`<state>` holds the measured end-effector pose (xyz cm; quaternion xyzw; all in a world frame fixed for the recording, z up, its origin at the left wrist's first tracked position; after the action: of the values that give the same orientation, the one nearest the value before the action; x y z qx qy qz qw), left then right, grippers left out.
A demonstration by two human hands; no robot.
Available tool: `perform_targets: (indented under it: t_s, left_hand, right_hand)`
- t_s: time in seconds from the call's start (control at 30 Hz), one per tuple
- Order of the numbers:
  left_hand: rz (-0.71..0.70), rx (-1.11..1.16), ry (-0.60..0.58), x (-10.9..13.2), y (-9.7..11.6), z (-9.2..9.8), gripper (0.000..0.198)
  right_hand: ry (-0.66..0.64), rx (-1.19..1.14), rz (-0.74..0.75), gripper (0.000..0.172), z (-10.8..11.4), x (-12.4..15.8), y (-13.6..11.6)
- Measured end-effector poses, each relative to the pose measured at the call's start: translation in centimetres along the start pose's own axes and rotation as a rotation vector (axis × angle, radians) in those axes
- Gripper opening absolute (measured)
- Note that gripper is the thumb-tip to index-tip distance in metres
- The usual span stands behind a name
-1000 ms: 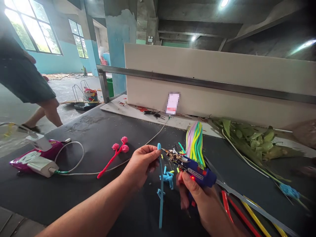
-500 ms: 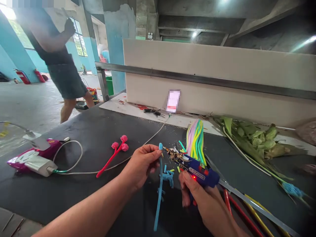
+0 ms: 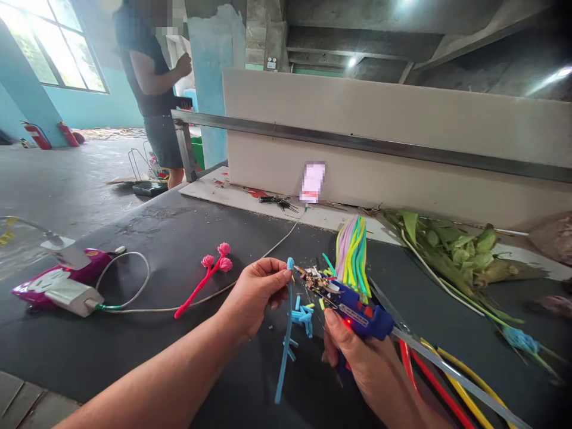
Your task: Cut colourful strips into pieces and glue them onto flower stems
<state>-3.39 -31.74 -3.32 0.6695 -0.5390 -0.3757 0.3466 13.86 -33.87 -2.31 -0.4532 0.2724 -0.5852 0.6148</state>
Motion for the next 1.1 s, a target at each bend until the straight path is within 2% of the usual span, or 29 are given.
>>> perform_targets:
  t_s: [0.13, 0.4, 0.57, 0.73, 0.97, 1.1]
  left_hand:
    - [0.011, 0.016, 0.010, -0.2, -0.2, 0.2, 0.026]
    - [0.021, 0.028, 0.040, -0.4, -0.2, 0.5, 0.027]
    - [0.005, 0.051, 0.044, -0.5, -0.2, 0.5, 0.028]
    - [0.008, 0.066, 0.057, -0.8, -0.5, 0.6, 0.029]
    - [-0.021, 0.052, 0.068, -0.5, -0.1, 0.6, 0.023]
    - [-0.027, 0.124, 0.040, -0.2, 0.7, 0.2, 0.021]
  right_hand:
    - [-0.083, -0.293, -0.040, 0.043, -0.4, -0.5, 0.3]
    - [-0.406, -0.653, -0.096, 0.039, -0.3, -1.2, 0.1]
    - [-0.445, -0.703, -0.115, 0.042, -0.1, -1.5, 0.4]
    - [-0.454, -0.760, -0.069, 0.034, 0.1, -1.9, 0.3]
    - [-0.745, -0.924, -0.128, 0.039, 0.0, -2.0, 0.1]
    - [-0.844, -0.962, -0.161, 0.038, -0.1, -2.0, 0.2]
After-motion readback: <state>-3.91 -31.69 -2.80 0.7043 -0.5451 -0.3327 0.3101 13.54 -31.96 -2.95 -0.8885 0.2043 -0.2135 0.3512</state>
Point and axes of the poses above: each hand's wrist, its own x-axis away from the middle knuckle, its own z-axis out of the back of the hand, y = z × x, the point moved 3 cm from there along -x, towards the middle knuckle, and after that the axes turned 13 degrees about -z, right-handed, at the moved point
